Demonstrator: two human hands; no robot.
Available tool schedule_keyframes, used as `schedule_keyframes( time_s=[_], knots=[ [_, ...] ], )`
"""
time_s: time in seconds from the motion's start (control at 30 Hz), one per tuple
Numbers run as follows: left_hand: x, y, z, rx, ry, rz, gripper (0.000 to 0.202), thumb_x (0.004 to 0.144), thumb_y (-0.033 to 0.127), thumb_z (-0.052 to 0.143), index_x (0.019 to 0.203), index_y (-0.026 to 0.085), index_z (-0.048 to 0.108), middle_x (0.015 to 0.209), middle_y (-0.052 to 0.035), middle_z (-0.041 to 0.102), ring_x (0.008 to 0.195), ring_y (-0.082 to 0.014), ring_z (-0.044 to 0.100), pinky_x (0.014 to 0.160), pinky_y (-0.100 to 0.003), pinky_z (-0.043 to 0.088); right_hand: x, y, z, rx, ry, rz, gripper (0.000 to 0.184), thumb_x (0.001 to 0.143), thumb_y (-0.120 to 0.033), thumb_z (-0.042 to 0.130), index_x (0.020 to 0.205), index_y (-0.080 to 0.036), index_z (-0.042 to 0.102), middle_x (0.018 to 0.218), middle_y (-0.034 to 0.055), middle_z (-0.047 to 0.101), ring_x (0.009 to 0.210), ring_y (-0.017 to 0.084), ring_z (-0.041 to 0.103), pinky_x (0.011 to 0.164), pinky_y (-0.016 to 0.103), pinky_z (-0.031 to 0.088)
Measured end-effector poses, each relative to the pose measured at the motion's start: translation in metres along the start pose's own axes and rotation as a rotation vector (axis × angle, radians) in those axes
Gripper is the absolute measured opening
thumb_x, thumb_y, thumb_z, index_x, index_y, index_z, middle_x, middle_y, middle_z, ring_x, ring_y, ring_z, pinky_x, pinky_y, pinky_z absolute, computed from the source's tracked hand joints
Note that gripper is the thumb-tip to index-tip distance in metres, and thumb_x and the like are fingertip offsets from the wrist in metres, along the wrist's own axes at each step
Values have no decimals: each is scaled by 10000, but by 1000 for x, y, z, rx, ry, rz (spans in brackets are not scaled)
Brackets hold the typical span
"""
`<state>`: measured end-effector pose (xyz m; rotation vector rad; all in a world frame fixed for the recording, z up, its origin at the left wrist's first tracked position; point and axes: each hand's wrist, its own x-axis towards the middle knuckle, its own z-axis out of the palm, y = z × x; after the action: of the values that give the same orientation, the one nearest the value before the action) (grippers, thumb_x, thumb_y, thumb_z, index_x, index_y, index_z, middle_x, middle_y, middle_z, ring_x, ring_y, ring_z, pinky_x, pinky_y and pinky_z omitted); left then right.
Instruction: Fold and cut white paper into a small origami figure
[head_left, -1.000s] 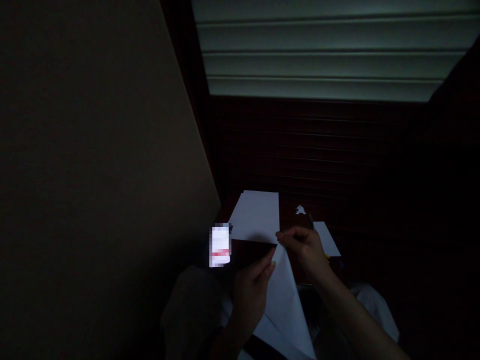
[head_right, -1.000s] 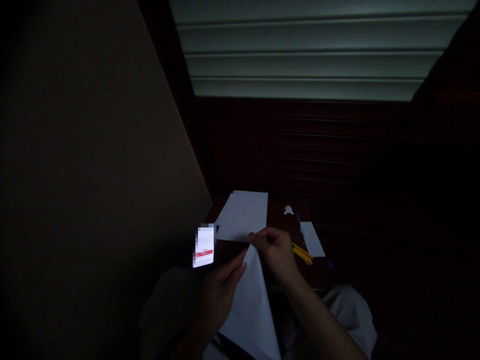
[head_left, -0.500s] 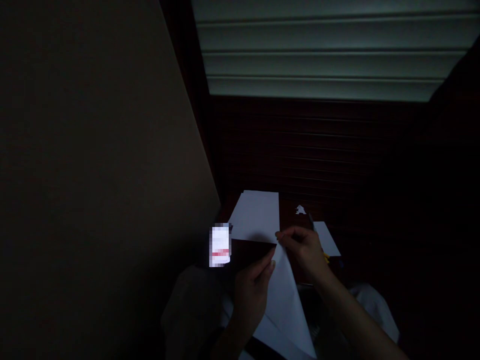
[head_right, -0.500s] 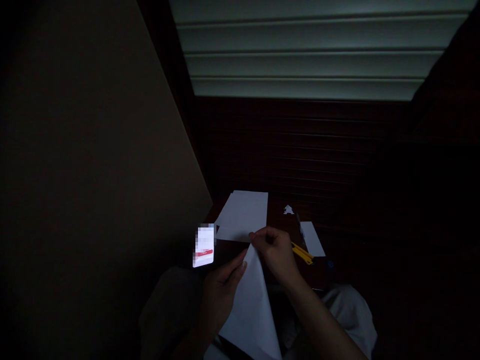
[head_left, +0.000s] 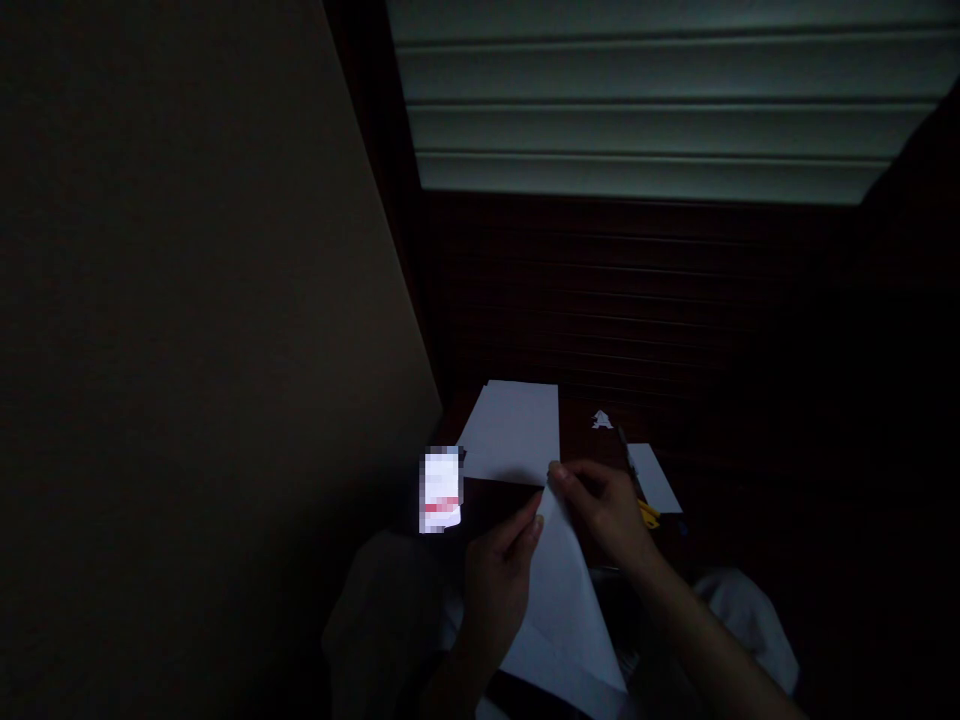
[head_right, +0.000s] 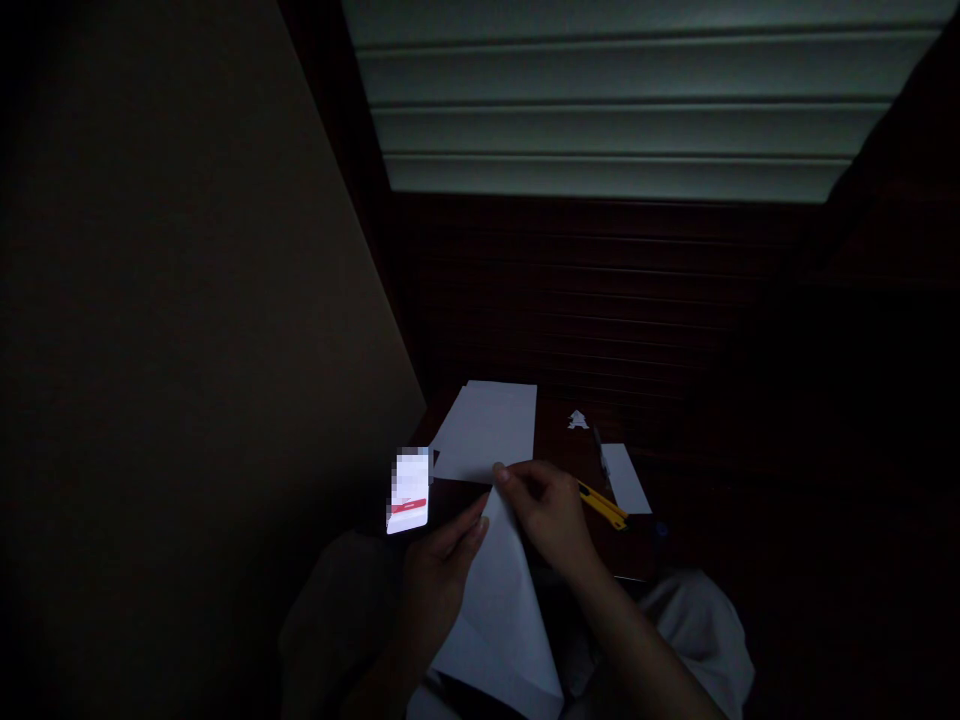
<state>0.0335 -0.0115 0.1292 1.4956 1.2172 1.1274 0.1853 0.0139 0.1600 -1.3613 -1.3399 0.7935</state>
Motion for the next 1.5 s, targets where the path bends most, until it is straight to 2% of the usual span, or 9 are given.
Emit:
schedule_keyframes(
  time_s=[0.2,0.4,0.7,0.93,1.13,1.33,1.5],
  knots=[
    [-1,-2,1,-13,-18,2,296,852,284,537,1125,228,638,1106,-27,664,987,-198,639,863,-286,517,5,7,2,61,-13,49,270,744,-430,645,695,-168,685,635,17,655,572,159,554,522,249,404],
    [-1,-3,2,-60,-33,-4,296,853,281,538,1129,241,637,1125,-24,654,1002,-198,632,885,-289,506,4,9,2,84,32,53,260,738,-415,657,670,-164,672,638,16,646,586,158,546,539,249,403],
    [-1,-7,1,-58,-23,-21,292,856,283,539,1127,235,637,1137,-21,648,1033,-196,616,890,-278,501,0,15,1,33,-65,83,331,765,-463,616,638,-160,657,584,7,609,545,143,516,502,237,380],
    [-1,-7,0,-24,4,-19,300,849,291,543,1128,233,635,1135,-22,648,1022,-199,621,877,-276,506,-3,14,2,43,-106,65,309,767,-447,616,683,-154,670,620,8,617,578,139,525,518,225,387],
    [-2,-12,1,-11,1,-30,304,851,304,535,1130,232,636,1141,-20,646,1042,-203,610,901,-283,490,-6,22,4,19,-76,131,332,753,-451,629,624,-147,659,549,-1,572,508,120,476,458,217,349],
    [-2,-12,2,4,45,-39,299,851,306,534,1127,258,637,1132,-9,651,1033,-202,615,893,-280,495,-9,18,2,66,-119,116,268,767,-422,627,729,-165,690,668,22,644,608,152,550,543,240,419],
    [-6,-10,1,25,24,-32,288,853,298,535,1121,278,640,1138,3,649,1053,-190,603,927,-271,470,-6,16,0,94,-106,81,235,734,-394,671,774,-162,684,712,30,653,635,158,565,569,248,435]
  ],
)
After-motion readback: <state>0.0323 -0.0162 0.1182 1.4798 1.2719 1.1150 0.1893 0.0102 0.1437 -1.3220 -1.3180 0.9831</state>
